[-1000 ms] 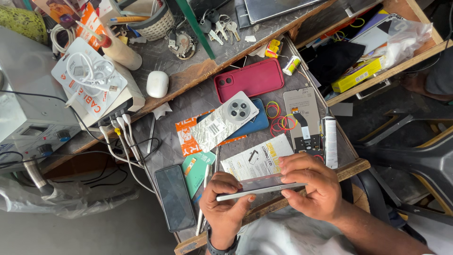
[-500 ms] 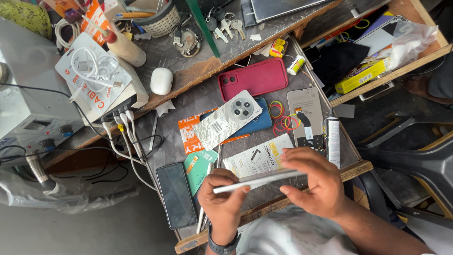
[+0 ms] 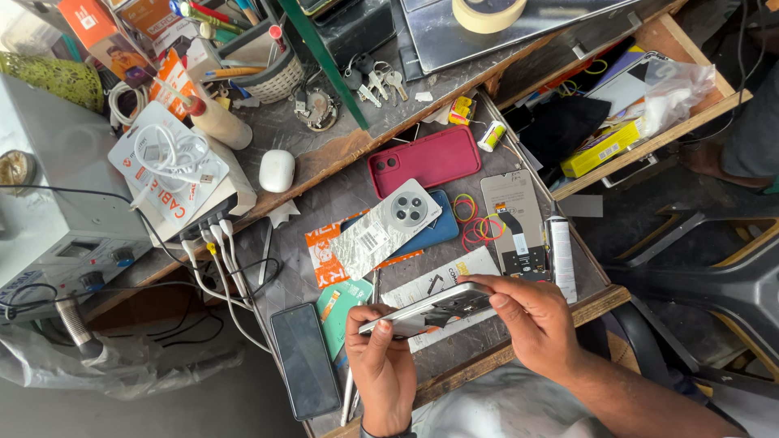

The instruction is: The person assembles a mobile phone by placing internal components and a battery into the chassis, then fits the screen onto the frame.

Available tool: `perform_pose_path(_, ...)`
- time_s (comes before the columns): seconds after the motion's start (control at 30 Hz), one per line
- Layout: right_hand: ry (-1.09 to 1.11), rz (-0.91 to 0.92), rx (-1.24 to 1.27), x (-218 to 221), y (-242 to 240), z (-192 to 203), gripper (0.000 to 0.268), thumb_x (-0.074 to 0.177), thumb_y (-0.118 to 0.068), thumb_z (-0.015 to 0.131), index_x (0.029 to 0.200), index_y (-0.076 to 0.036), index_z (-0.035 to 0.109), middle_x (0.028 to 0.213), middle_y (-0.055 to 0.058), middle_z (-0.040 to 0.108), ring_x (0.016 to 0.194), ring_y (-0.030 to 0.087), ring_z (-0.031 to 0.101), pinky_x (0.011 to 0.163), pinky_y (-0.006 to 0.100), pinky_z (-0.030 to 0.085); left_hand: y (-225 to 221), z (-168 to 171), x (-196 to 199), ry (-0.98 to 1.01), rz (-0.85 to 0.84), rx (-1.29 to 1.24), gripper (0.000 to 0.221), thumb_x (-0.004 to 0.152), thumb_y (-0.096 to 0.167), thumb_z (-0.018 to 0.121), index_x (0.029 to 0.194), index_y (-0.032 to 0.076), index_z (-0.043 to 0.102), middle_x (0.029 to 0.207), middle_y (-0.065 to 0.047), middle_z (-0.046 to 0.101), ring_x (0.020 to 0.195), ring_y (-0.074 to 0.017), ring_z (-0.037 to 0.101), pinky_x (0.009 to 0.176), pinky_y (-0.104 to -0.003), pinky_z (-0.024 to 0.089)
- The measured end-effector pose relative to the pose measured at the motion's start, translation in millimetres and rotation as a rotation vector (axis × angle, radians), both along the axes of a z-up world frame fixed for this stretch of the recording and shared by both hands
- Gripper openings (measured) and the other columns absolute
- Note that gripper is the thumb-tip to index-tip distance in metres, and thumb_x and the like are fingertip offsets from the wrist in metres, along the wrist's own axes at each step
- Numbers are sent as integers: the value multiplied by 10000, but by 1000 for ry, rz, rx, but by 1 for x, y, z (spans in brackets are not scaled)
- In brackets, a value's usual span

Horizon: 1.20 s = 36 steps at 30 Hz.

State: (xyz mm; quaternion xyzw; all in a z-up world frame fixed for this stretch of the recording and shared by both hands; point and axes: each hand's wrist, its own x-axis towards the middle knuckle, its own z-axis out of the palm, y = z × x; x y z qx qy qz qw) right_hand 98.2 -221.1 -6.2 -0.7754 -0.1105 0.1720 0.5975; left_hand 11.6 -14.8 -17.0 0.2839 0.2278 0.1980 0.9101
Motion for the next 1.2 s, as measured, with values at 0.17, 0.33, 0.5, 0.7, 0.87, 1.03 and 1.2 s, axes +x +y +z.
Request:
perform_pose_path(0.17, -126, 88, 344, 2, 8, 14, 337, 1053, -95, 538, 1348, 47, 618, 1155, 155, 773, 1003, 127, 716, 859, 247, 553, 1, -3, 1, -77, -55, -148, 149, 947, 127, 706, 984, 68, 575, 1009, -72, 655, 947, -250, 678, 784, -575, 598)
perform_pose_path(0.33, 204, -36, 480, -2, 9, 9, 452, 1048, -66, 550, 1476, 79, 550, 1276, 199, 727, 1008, 154, 633, 785, 263, 487, 0, -6, 1, -45, -74, -189, 111, 974, 145, 666, 1013, 72, 592, 1067, -77, 675, 1027, -260, 672, 906, -524, 553)
perform_pose_path(0.5, 78, 274, 648, -20, 16, -20, 492, 1050, -95, 604, 1492, 75, 469, 1404, 183, 617, 1300, 197, 569, 1098, 355, 470, -15, -9, 3, 49, -62, -377, 117, 954, 200, 632, 1002, 96, 606, 1132, -68, 700, 1123, -262, 655, 1012, -521, 486)
perform_pose_path(0.7, 285, 127, 26, -18, 10, -28, 393, 976, -116, 624, 1348, -22, 714, 1052, 168, 737, 866, 300, 655, 786, 419, 590, -13, 5, 5, 157, -43, 219, 293, 971, 167, 672, 1191, -23, 635, 1242, -162, 679, 1165, -246, 587, 976, -436, 374)
perform_pose_path(0.87, -505, 443, 226, 5, 18, 14, 397, 887, -9, 662, 1283, -42, 645, 1313, 134, 727, 1181, 320, 749, 971, 401, 610, 9, 58, 3, -318, -93, 995, 470, 965, 268, 769, 1281, -32, 593, 1244, -171, 647, 1227, -314, 624, 1093, -469, 483)
perform_pose_path(1.03, -517, 456, 189, 6, 25, 27, 550, 781, 25, 717, 1319, -42, 622, 1284, 126, 729, 1169, 338, 742, 973, 426, 601, 7, 72, 11, -364, -183, 921, 223, 969, 146, 771, 1048, -36, 668, 1051, -166, 692, 1003, -304, 686, 974, -476, 551)
perform_pose_path(1.2, -543, 490, 229, 8, 26, 28, 563, 809, 29, 711, 1348, -87, 596, 1298, 116, 728, 1210, 340, 731, 1012, 435, 599, 1, 64, 11, -373, -154, 803, 181, 979, 118, 755, 963, -28, 648, 955, -142, 676, 905, -268, 658, 961, -480, 535)
